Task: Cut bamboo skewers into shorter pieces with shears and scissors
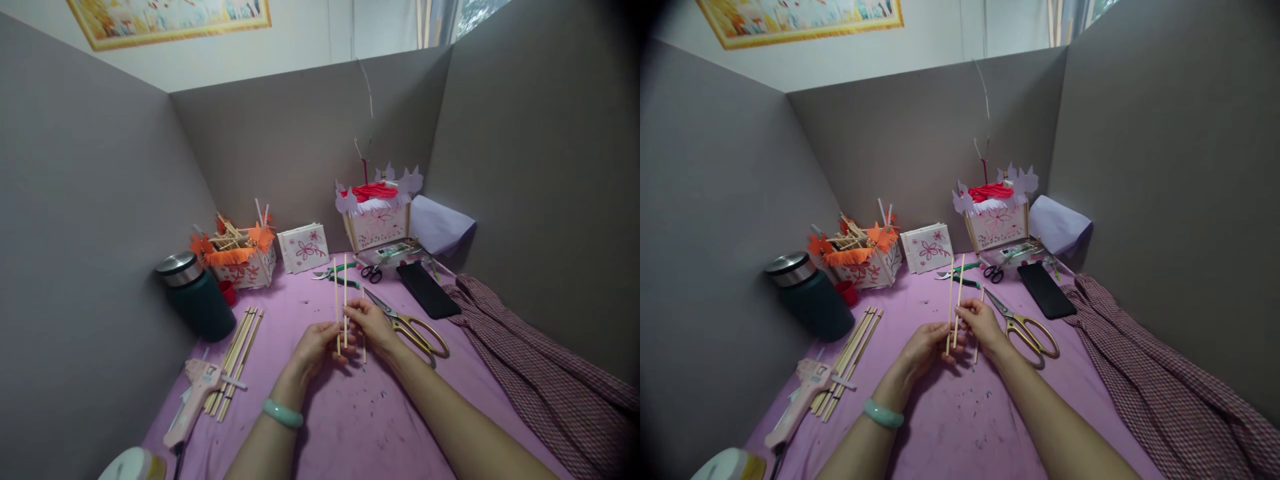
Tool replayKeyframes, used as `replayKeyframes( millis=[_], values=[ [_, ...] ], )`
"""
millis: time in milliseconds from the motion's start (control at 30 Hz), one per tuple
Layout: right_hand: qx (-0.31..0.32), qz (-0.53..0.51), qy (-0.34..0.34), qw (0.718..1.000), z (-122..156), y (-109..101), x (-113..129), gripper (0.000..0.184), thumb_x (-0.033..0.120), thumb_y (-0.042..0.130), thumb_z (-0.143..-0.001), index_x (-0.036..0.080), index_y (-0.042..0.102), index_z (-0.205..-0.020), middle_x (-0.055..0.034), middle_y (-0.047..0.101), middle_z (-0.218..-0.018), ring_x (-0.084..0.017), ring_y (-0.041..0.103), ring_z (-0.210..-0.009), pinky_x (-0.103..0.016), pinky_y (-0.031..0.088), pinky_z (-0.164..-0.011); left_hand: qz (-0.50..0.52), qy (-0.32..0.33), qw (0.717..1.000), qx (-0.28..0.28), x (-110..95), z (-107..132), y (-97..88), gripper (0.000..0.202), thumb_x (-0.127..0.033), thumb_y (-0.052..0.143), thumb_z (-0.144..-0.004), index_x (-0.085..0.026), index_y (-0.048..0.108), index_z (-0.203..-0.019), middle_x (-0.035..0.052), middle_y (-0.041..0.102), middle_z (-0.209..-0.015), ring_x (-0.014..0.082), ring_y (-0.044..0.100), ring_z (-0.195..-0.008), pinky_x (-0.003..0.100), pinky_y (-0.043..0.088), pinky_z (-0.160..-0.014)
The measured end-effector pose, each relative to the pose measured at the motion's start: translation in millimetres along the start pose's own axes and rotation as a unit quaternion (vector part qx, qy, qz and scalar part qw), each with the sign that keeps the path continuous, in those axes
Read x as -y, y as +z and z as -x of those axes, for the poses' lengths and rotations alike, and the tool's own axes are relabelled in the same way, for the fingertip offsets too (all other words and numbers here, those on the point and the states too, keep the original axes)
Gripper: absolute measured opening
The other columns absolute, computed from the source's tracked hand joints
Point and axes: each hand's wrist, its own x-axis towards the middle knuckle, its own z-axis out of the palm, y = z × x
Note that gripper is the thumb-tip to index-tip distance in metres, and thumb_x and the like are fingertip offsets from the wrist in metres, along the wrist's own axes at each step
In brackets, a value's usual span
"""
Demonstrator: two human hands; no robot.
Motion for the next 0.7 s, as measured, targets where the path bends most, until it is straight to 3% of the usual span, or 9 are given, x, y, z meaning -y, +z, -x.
replayKeyframes(
  millis=[333, 567, 700],
  values=[
    [0.023, -0.017, 0.001, 1.000, 3.1, 3.7, -1.6, 0.034, 0.039, 0.075, -0.061, 0.018, 0.056, -0.079, 0.0053, 0.052, -0.063, -0.008, 0.046, -0.051, -0.021, 0.034, -0.047, -0.017, 0.019, 1.000, -0.013, 7.2, -3.2, -2.8, 0.036, -0.039, 0.072, -0.070, -0.008, 0.065, -0.086, 0.0104, 0.066, -0.073, 0.0178, 0.064, -0.058, 0.027, 0.049, -0.048],
    [0.035, 0.005, -0.062, 0.997, 5.0, 5.3, 2.8, 0.028, 0.037, 0.074, -0.062, 0.018, 0.058, -0.075, 0.0035, 0.055, -0.067, -0.011, 0.051, -0.060, -0.025, 0.041, -0.060, -0.062, 0.038, 0.996, -0.051, 4.5, -3.9, -0.7, 0.040, -0.042, 0.073, -0.066, -0.009, 0.066, -0.085, 0.0097, 0.066, -0.074, 0.0168, 0.063, -0.060, 0.028, 0.047, -0.055],
    [0.063, 0.057, -0.100, 0.991, 3.5, 2.9, 1.1, 0.021, 0.035, 0.069, -0.069, 0.017, 0.063, -0.079, 0.0015, 0.059, -0.071, -0.014, 0.054, -0.068, -0.027, 0.043, -0.068, -0.131, 0.094, 0.985, -0.068, 4.4, -8.0, -2.0, 0.035, -0.043, 0.069, -0.070, -0.009, 0.069, -0.078, 0.0067, 0.064, -0.066, 0.0127, 0.057, -0.056, 0.024, 0.040, -0.055]
  ],
)
